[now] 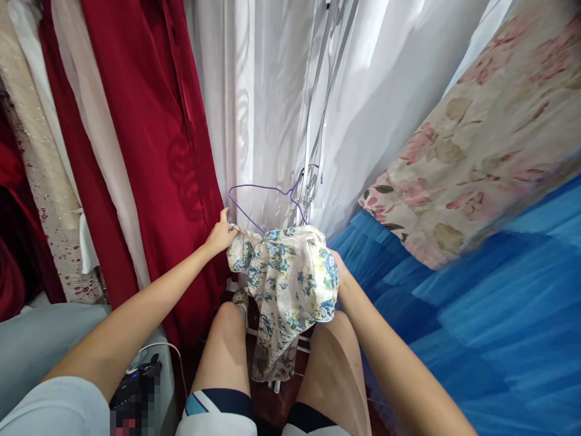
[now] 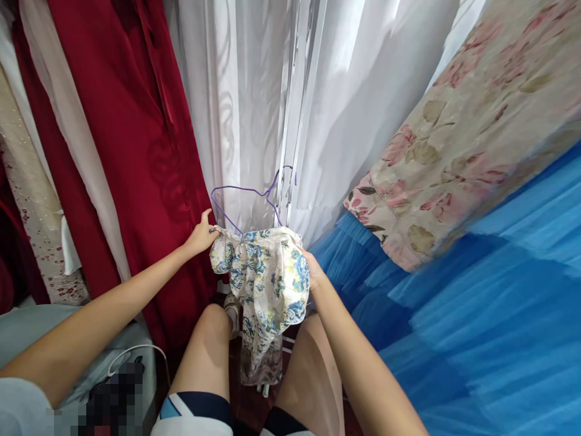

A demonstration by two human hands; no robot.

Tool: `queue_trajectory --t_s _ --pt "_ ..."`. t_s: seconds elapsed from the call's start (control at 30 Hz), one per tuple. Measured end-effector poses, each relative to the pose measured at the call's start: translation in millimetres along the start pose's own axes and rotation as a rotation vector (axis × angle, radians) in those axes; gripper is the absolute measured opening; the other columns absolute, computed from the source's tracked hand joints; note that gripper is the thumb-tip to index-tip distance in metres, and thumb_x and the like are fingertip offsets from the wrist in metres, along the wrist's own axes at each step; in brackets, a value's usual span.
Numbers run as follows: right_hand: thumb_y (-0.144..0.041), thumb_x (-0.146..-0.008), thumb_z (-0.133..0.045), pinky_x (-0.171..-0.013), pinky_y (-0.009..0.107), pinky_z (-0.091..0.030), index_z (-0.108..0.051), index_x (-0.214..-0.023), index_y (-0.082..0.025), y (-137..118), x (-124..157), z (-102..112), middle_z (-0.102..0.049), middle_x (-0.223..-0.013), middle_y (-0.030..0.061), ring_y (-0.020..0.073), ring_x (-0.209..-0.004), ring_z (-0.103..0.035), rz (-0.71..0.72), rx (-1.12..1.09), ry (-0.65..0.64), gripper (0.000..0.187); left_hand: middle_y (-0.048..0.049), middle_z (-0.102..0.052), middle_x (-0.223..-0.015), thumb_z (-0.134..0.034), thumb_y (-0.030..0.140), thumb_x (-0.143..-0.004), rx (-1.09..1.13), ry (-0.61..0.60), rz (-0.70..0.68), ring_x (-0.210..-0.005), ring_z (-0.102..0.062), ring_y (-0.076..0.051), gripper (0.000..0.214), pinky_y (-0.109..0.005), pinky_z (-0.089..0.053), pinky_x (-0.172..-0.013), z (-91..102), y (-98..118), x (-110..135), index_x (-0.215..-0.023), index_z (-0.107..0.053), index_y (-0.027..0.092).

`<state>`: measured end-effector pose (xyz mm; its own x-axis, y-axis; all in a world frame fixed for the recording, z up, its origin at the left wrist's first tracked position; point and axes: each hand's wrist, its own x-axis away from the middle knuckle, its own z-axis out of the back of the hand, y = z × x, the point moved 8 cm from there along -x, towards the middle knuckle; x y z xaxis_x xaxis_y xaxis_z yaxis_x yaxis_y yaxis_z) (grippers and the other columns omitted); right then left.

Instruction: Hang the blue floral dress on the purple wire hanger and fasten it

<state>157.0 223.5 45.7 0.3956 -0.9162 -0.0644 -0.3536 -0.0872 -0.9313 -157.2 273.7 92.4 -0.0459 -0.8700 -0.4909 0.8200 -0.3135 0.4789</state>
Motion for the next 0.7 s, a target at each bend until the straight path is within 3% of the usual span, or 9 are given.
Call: queue_trajectory --t_s 0.1,0.23,0.37,0.47,0.57,0.7 --pt "-0.037 -0.071 -0.068 -0.073 0.041 -0.063 -0.065 -0.068 -0.023 18 -1 -5 -0.074 -0.06 0.0048 0.0282 -0.064 -0.074 -0.036 -0.068 0.006 0.015 0.0051 -0.064 -0.065 -0.059 0.018 -0.08 0.098 0.017 -0.017 -0.06 -0.063 -0.016 0.103 -0.023 -0.043 -0.059 10.5 -1 -8 -0.154 0.012 0.014" --pt "-0.036 -0.077 -0.069 -0.08 0.041 -0.061 -0.07 -0.089 -0.021 23 12 -4 -0.079 -0.08 0.006 0.0283 -0.08 -0.076 -0.044 -0.146 0.042 0.02 0.0059 -0.064 -0.062 -0.066 0.016 -0.073 0.158 0.084 -0.021 -0.056 -0.06 -0.015 0.112 -0.023 -0.041 -0.058 24.4 3 -12 -0.156 0.009 0.015" --pt "-0.032 -0.079 -0.074 -0.083 0.036 -0.06 -0.07 -0.099 -0.021 11 30 3 -0.079 -0.086 0.0027 0.0236 -0.079 -0.076 0.021 -0.184 0.121 0.024 0.0063 -0.062 -0.059 -0.066 0.015 -0.071 0.184 0.169 0.053 -0.052 -0.056 -0.013 0.112 -0.022 -0.04 -0.056 30.5 3 -6 -0.156 0.008 0.01" --pt "-0.033 -0.08 -0.075 -0.084 0.036 -0.06 -0.07 -0.099 -0.021 5 43 7 -0.079 -0.086 0.0024 0.0233 -0.078 -0.075 0.034 -0.189 0.137 0.024 0.0055 -0.062 -0.061 -0.062 0.016 -0.073 0.139 0.061 -0.045 -0.055 -0.057 -0.013 0.095 -0.022 -0.043 -0.059 19.5 16 -4 -0.157 -0.017 0.017" --pt "-0.034 -0.079 -0.076 -0.083 0.036 -0.059 -0.071 -0.096 -0.021 0 56 15 -0.079 -0.084 0.0019 0.0238 -0.077 -0.075 0.061 -0.191 0.169 0.023 0.0012 -0.066 -0.067 -0.061 0.018 -0.073 0.058 -0.025 -0.116 -0.063 -0.061 -0.016 0.069 -0.025 -0.046 -0.065 6.1 29 -3 -0.142 -0.051 0.021" --pt "-0.034 -0.077 -0.078 -0.081 0.035 -0.059 -0.07 -0.096 -0.024 -3 65 29 -0.077 -0.085 0.0003 0.0219 -0.076 -0.073 0.12 -0.192 0.211 0.023 -0.0054 -0.072 -0.083 -0.06 0.02 -0.075 0.056 -0.025 -0.126 -0.076 -0.066 -0.021 0.058 -0.028 -0.049 -0.073 -8.8 38 1 -0.132 -0.06 0.018"
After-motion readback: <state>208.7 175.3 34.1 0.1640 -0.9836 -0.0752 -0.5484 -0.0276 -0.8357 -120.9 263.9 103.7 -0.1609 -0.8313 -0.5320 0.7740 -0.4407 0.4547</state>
